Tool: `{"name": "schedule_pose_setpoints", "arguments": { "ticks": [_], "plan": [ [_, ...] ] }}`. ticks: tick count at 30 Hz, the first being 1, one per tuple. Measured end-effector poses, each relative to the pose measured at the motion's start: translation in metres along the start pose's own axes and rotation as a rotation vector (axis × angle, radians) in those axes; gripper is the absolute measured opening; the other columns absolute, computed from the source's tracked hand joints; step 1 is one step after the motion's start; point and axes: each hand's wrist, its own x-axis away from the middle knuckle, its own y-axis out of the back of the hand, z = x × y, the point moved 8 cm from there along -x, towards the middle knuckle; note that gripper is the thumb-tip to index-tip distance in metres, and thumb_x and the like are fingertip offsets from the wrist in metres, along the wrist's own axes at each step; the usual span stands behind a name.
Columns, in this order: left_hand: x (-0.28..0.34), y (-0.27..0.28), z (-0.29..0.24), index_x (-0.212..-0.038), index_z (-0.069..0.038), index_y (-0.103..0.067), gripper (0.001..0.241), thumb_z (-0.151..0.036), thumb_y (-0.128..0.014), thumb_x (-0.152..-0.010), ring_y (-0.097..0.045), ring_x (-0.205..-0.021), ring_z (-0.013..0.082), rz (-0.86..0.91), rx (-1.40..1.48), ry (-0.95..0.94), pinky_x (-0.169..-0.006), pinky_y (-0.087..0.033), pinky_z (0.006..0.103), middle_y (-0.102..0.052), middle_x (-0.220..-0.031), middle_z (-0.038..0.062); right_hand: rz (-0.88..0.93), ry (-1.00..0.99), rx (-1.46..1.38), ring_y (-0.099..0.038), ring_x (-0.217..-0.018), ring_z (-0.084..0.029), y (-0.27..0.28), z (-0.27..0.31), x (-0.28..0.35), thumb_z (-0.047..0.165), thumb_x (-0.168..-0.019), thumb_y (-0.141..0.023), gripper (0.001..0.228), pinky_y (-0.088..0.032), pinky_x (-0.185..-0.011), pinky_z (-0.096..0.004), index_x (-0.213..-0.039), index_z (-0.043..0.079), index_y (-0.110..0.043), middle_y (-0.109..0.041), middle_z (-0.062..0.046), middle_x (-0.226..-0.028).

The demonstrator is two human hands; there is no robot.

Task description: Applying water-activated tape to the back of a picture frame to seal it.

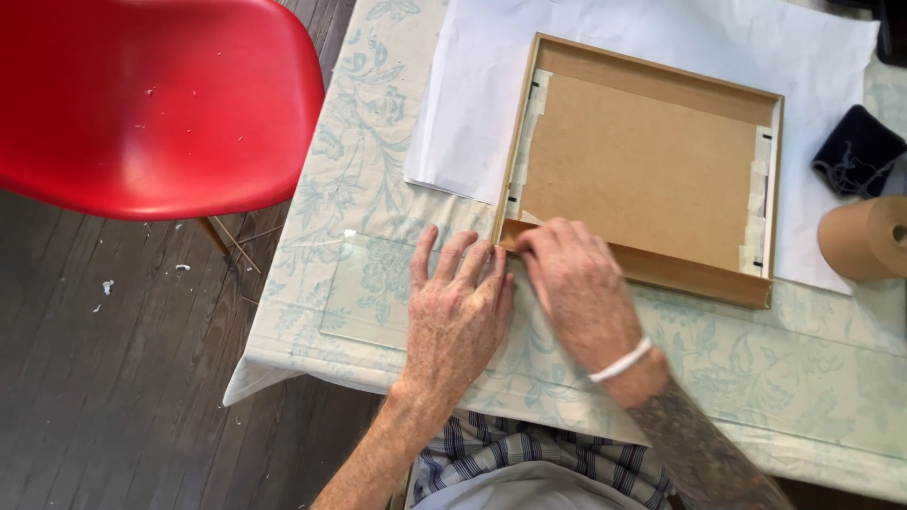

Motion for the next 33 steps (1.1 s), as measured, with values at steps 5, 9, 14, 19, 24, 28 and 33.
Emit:
{"name": "schedule_pose_setpoints", "arguments": {
  "ticks": [5, 9, 14, 19, 24, 28, 33],
  "plan": [
    [-0.004, 0.000, 0.000, -0.103, -0.001, -0.077, 0.021, -0.013, -0.073, -0.086, -0.061, -0.108, 0.0302, -0.012, -0.016, -0.003, -0.115, -0.037, 0.0613, -0.062, -0.098, 0.011, 0.010, 0.016, -0.010, -0.060, -0.097, -0.018, 0.001, 0.008, -0.005, 0.020, -0.101, -0.062, 0.008, -0.051, -0.083, -0.033, -0.108, 0.022, -0.063, -0.055, 0.002, -0.095],
    [-0.001, -0.002, 0.001, -0.103, 0.000, -0.078, 0.021, -0.012, -0.076, -0.085, -0.061, -0.104, 0.0291, 0.012, -0.008, -0.001, -0.115, -0.037, 0.0613, -0.062, -0.095, 0.011, 0.014, -0.006, 0.044, -0.061, -0.099, -0.018, 0.012, 0.003, -0.002, 0.021, -0.102, -0.061, 0.007, -0.052, -0.084, -0.033, -0.109, 0.022, -0.061, -0.054, 0.001, -0.096],
    [-0.006, -0.003, -0.005, -0.104, -0.003, -0.077, 0.028, -0.018, -0.077, -0.081, -0.061, -0.106, 0.0290, 0.021, -0.045, -0.024, -0.115, -0.038, 0.0572, -0.062, -0.097, 0.010, -0.127, 0.057, 0.058, -0.059, -0.092, -0.017, 0.012, 0.020, -0.011, 0.022, -0.094, -0.067, 0.008, -0.050, -0.078, -0.031, -0.100, 0.021, -0.061, -0.052, 0.002, -0.090],
    [-0.005, -0.007, -0.011, -0.105, -0.002, -0.076, 0.026, -0.020, -0.074, -0.086, -0.061, -0.105, 0.0304, 0.022, -0.113, -0.053, -0.114, -0.039, 0.0581, -0.062, -0.097, 0.011, -0.151, 0.038, 0.085, -0.059, -0.089, -0.017, 0.018, -0.011, 0.015, 0.020, -0.098, -0.066, 0.004, -0.050, -0.078, -0.030, -0.100, 0.020, -0.062, -0.053, 0.001, -0.089],
    [-0.011, -0.010, -0.012, -0.096, -0.006, -0.079, 0.020, -0.022, -0.081, -0.085, -0.063, -0.098, 0.0279, -0.009, -0.159, -0.050, -0.113, -0.041, 0.0587, -0.062, -0.090, 0.008, -0.124, -0.011, 0.114, -0.060, -0.089, -0.016, 0.029, -0.053, 0.050, 0.019, -0.098, -0.067, 0.005, -0.051, -0.078, -0.030, -0.102, 0.020, -0.064, -0.054, 0.004, -0.089],
    [-0.012, -0.016, -0.005, -0.088, -0.011, -0.079, 0.013, -0.023, -0.085, -0.084, -0.064, -0.092, 0.0240, -0.030, -0.191, -0.041, -0.113, -0.042, 0.0558, -0.063, -0.084, 0.004, -0.099, -0.046, 0.147, -0.061, -0.094, -0.016, 0.038, -0.090, 0.075, 0.019, -0.098, -0.068, 0.009, -0.052, -0.083, -0.030, -0.105, 0.020, -0.063, -0.056, 0.003, -0.094],
    [-0.018, -0.015, -0.007, -0.083, -0.017, -0.077, 0.012, -0.025, -0.085, -0.085, -0.065, -0.090, 0.0225, -0.016, -0.200, -0.054, -0.113, -0.044, 0.0529, -0.063, -0.081, 0.001, -0.078, -0.104, 0.148, -0.062, -0.095, -0.017, 0.063, -0.126, 0.100, 0.021, -0.100, -0.066, 0.007, -0.053, -0.085, -0.032, -0.106, 0.021, -0.063, -0.057, 0.003, -0.094]
  ]
}}
